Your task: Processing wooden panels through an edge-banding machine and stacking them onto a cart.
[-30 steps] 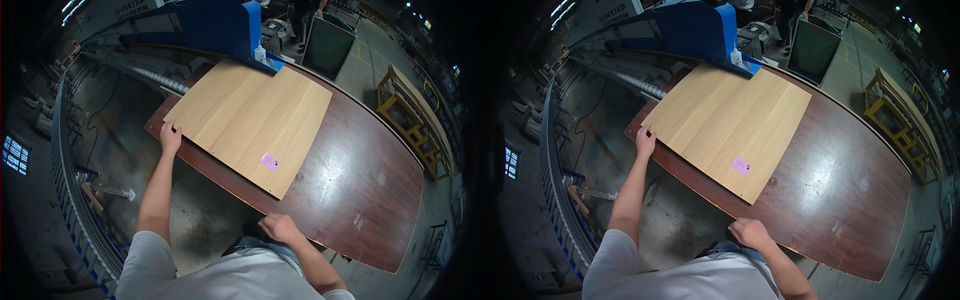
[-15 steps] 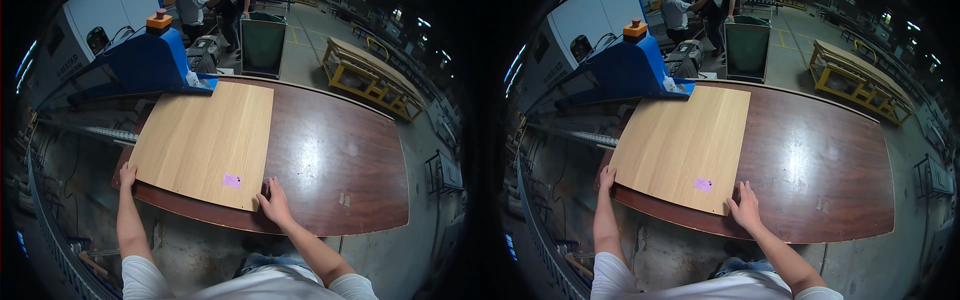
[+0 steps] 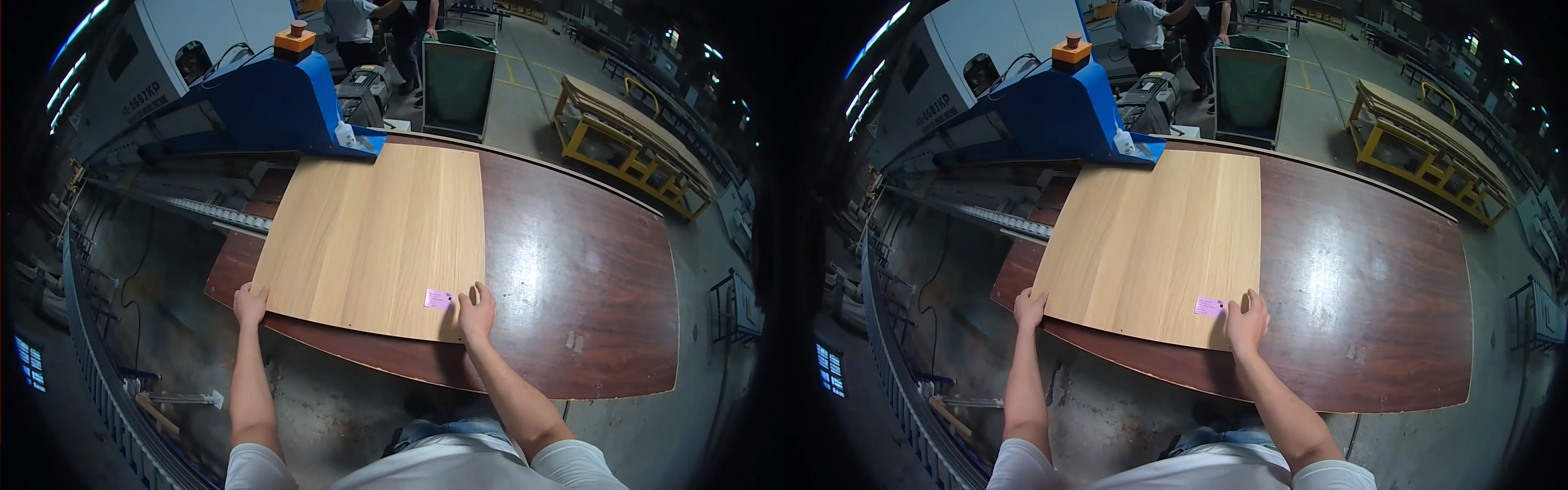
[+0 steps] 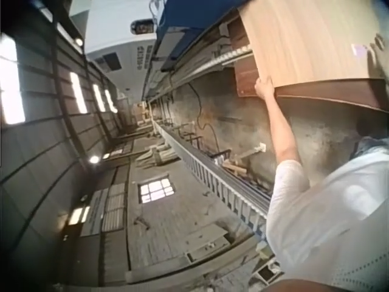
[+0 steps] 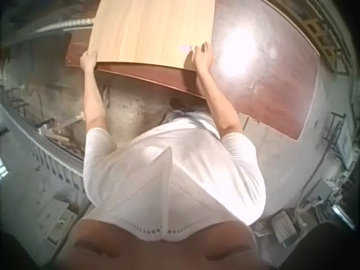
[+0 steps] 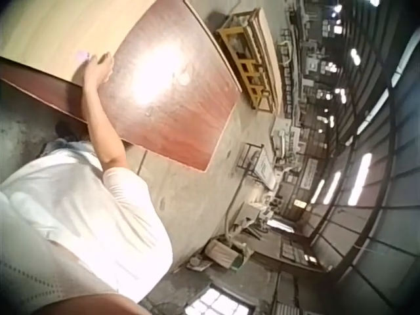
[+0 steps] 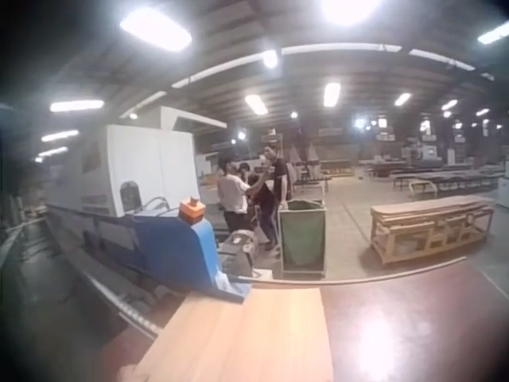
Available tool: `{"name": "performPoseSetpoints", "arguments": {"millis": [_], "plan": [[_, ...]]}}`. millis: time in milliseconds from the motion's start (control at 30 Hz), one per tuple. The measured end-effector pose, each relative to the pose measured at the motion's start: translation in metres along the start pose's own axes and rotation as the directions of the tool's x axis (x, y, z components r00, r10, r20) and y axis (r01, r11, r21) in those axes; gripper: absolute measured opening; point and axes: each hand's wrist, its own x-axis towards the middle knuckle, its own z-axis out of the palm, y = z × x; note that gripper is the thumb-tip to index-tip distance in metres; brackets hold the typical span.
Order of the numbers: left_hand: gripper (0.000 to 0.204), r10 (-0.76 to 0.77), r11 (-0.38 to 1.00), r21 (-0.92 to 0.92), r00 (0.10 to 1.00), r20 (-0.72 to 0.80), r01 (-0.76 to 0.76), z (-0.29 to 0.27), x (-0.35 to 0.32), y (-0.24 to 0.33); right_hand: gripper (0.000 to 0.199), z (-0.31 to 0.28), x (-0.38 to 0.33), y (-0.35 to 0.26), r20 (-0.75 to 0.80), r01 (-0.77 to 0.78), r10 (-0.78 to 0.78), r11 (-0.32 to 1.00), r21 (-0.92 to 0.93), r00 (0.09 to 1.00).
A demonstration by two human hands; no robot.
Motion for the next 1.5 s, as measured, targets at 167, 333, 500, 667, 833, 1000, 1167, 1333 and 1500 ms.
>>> {"name": "performPoseSetpoints", "arguments": {"millis": [167,333,500,667,833,1000,1167,1333,1500], "plan": [[0.051,0.043,0.999,0.006,0.998,-0.043,-0.042,-0.016,-0.06,0.011,0.048,-0.031,-0.001,0.025,-0.054,0.045,-0.042,0.998,0.049,0.998],[0.05,0.037,0.996,-0.075,0.999,0.004,-0.037,-0.012,-0.137,0.014,0.046,-0.083,-0.018,0.073,-0.092,0.044,-0.039,0.997,0.06,0.995],[0.046,-0.024,0.99,-0.134,0.998,0.052,0.031,-0.014,-0.216,0.021,0.043,-0.141,-0.051,0.122,-0.199,0.067,-0.057,0.997,0.045,0.978],[0.042,-0.068,0.973,-0.209,0.984,0.167,0.102,-0.008,-0.268,0.014,0.04,-0.187,-0.076,0.162,-0.306,-0.016,0.03,0.999,0.046,0.952],[0.039,-0.006,0.94,-0.33,0.97,0.242,0.088,0.0,-0.292,0.013,0.041,-0.222,-0.078,0.172,-0.306,-0.094,0.078,0.995,-0.039,0.949],[0.046,0.004,0.963,-0.265,0.981,0.195,0.049,-0.001,-0.299,-0.001,0.046,-0.219,-0.038,0.116,-0.041,-0.073,0.062,0.933,-0.353,0.997],[0.07,0.568,0.82,-0.035,0.804,0.179,-0.571,-0.012,-0.319,0.054,0.047,-0.154,0.041,0.08,0.071,0.537,-0.55,0.765,-0.355,0.832],[0.088,0.76,0.579,-0.2,0.434,0.484,-0.79,-0.003,-0.365,0.073,0.054,-0.045,0.134,0.017,0.333,0.713,-0.634,0.572,-0.405,0.698],[0.085,0.827,0.536,-0.167,0.474,0.303,-0.828,0.019,-0.377,0.057,0.062,0.001,0.201,-0.023,0.338,0.642,-0.575,0.48,-0.598,0.745]]}}
